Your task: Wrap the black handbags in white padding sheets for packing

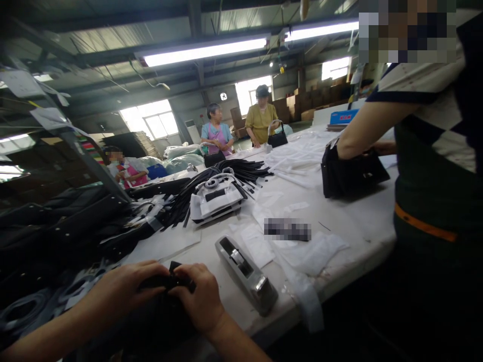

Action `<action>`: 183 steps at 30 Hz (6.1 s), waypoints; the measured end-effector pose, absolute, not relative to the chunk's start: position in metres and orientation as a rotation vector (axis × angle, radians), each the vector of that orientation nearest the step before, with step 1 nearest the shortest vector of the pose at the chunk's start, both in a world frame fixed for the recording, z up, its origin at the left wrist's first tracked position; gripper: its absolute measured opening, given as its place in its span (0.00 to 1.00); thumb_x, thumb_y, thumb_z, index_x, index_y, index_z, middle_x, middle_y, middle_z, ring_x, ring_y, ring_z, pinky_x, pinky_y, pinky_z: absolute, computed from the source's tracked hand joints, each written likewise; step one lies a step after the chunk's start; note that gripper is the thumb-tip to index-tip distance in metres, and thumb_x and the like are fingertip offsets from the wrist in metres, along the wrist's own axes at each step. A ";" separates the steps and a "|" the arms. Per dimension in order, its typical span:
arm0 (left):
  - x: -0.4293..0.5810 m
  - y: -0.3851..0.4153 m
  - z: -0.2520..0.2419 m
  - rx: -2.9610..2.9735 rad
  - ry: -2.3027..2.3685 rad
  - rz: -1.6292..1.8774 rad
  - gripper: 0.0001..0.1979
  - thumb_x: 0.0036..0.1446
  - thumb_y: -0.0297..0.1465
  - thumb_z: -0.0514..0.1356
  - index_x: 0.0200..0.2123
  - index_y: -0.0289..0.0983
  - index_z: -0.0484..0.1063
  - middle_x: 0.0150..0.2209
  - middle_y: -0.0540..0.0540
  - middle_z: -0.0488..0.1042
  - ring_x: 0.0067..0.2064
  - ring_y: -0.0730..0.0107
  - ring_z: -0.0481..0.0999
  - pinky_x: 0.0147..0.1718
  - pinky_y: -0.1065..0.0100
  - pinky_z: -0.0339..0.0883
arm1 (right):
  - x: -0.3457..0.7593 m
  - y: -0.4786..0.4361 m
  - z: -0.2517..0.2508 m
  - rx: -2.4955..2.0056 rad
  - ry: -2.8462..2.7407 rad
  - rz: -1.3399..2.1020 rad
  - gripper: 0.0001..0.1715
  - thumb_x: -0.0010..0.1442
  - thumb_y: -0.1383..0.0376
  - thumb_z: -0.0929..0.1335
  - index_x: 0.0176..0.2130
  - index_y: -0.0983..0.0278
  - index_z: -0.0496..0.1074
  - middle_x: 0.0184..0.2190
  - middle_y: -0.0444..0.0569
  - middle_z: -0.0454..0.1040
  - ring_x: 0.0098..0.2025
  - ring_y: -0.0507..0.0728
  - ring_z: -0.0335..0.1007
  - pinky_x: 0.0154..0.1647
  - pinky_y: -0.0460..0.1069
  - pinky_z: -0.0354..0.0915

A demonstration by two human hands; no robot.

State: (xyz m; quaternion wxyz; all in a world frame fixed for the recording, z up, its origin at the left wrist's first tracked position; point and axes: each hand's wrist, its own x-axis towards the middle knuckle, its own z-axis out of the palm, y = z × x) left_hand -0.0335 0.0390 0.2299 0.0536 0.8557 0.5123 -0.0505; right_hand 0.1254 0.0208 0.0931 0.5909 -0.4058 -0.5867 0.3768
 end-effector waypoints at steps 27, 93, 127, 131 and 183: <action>-0.021 0.026 0.205 2.681 1.488 -0.104 0.09 0.55 0.31 0.58 0.41 0.45 0.73 0.43 0.49 0.73 0.37 0.61 0.77 0.33 0.65 0.65 | 0.146 0.039 0.118 -0.888 -1.493 1.403 0.24 0.51 0.75 0.68 0.48 0.60 0.71 0.27 0.37 0.73 0.30 0.49 0.70 0.31 0.43 0.62; -0.050 0.072 0.199 1.971 1.250 0.009 0.25 0.55 0.47 0.64 0.51 0.39 0.76 0.44 0.46 0.81 0.46 0.56 0.78 0.46 0.64 0.71 | 0.128 0.003 0.086 -1.020 -1.417 0.999 0.19 0.55 0.71 0.74 0.47 0.58 0.77 0.44 0.47 0.76 0.44 0.57 0.72 0.46 0.49 0.66; -0.052 0.012 0.168 1.258 1.255 0.480 0.35 0.46 0.49 0.70 0.54 0.37 0.74 0.44 0.41 0.81 0.46 0.53 0.80 0.43 0.64 0.73 | 0.142 -0.010 0.105 -1.097 -1.448 1.177 0.07 0.54 0.64 0.73 0.36 0.62 0.76 0.33 0.44 0.77 0.39 0.57 0.73 0.41 0.48 0.64; -0.052 0.011 0.163 1.296 1.407 0.509 0.33 0.49 0.51 0.68 0.54 0.39 0.74 0.48 0.42 0.80 0.50 0.54 0.79 0.40 0.67 0.74 | 0.136 -0.007 0.099 -1.081 -1.346 1.282 0.10 0.55 0.60 0.72 0.36 0.63 0.78 0.31 0.46 0.78 0.37 0.58 0.73 0.37 0.48 0.65; -0.067 0.010 0.151 1.677 1.353 0.490 0.24 0.48 0.41 0.64 0.47 0.35 0.74 0.47 0.41 0.80 0.50 0.50 0.78 0.50 0.59 0.71 | 0.118 -0.019 0.094 -1.213 -1.363 1.224 0.12 0.54 0.62 0.72 0.40 0.62 0.70 0.33 0.44 0.73 0.38 0.57 0.70 0.40 0.48 0.64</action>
